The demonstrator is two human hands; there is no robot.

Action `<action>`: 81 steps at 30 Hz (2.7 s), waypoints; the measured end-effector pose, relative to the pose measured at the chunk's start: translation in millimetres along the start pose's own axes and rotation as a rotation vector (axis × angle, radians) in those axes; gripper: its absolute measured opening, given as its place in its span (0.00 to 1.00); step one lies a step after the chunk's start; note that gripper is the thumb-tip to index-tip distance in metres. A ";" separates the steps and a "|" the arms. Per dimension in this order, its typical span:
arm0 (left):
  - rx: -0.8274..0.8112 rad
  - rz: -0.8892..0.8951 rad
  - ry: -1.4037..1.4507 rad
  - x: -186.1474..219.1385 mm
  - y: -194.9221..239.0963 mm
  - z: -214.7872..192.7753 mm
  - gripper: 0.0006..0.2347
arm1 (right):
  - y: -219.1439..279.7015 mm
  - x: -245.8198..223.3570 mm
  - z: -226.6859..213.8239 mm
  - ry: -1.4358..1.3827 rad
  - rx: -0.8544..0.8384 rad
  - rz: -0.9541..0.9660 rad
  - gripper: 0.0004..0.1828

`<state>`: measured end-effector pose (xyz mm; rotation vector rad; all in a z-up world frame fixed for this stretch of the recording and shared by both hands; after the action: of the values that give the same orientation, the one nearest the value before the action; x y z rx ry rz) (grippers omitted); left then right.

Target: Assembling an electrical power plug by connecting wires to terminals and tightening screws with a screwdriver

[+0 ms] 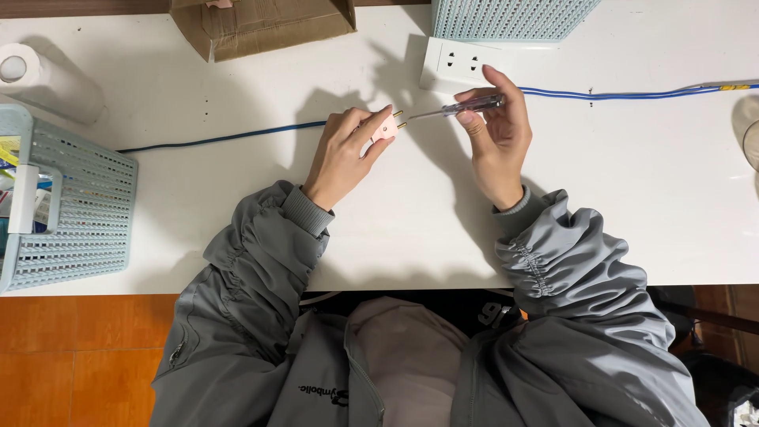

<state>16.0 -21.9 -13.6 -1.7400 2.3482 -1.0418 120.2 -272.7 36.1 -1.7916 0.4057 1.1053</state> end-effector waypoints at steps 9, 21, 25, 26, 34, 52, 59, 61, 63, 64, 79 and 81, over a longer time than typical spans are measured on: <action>-0.267 -0.412 0.513 18.5 -7.0 -12.2 0.17 | 8.6 -10.4 14.5 -0.115 -0.082 -0.025 0.23; -0.291 -0.177 0.553 21.6 -5.1 -7.6 0.18 | 10.5 9.3 18.9 -0.006 -0.167 -0.216 0.24; -0.341 -0.165 0.500 24.9 -8.1 -10.2 0.19 | 11.8 9.1 19.2 0.064 -0.209 -0.227 0.22; -0.376 -0.153 0.457 24.9 -8.1 -8.8 0.19 | 12.4 9.8 19.0 0.082 -0.234 -0.233 0.21; -0.416 -0.046 0.194 10.3 1.0 9.1 0.15 | 14.2 4.6 22.5 0.176 -0.277 -0.250 0.18; -0.418 -0.018 -0.049 19.6 -9.6 -0.8 0.12 | -17.5 -9.9 68.6 0.272 -0.295 -0.266 0.17; -0.363 0.043 -0.017 23.5 -10.7 -3.3 0.11 | -14.6 -8.6 57.5 0.184 -0.342 -0.281 0.14; -0.366 0.047 -0.023 15.5 -6.7 6.2 0.12 | -9.0 -13.0 54.4 0.175 -0.357 -0.270 0.15; -0.366 0.048 -0.030 2.7 1.5 21.2 0.12 | -6.5 -19.7 51.7 0.166 -0.376 -0.262 0.17; -0.365 0.057 -0.033 -5.9 7.5 31.6 0.14 | -6.9 -24.1 50.4 0.167 -0.386 -0.251 0.16; -0.351 0.077 -0.018 -1.8 7.2 27.5 0.15 | 1.6 -4.6 48.1 0.156 -0.350 -0.255 0.20; -0.360 0.076 -0.011 -3.2 9.1 29.2 0.15 | 2.6 -5.9 49.0 0.142 -0.341 -0.248 0.21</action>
<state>21.4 -32.0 -42.1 -1.7303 2.7041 -0.6244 90.6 -233.3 33.0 -2.1613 0.0732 0.9145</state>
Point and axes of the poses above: each hand's wrist, its own y-axis away from the middle knuckle, its own z-axis out of the palm, x = y × z, the point moved 2 cm from there along -y, towards the middle knuckle, and after that the axes turned 10 degrees about -x, right-handed, at the moved point
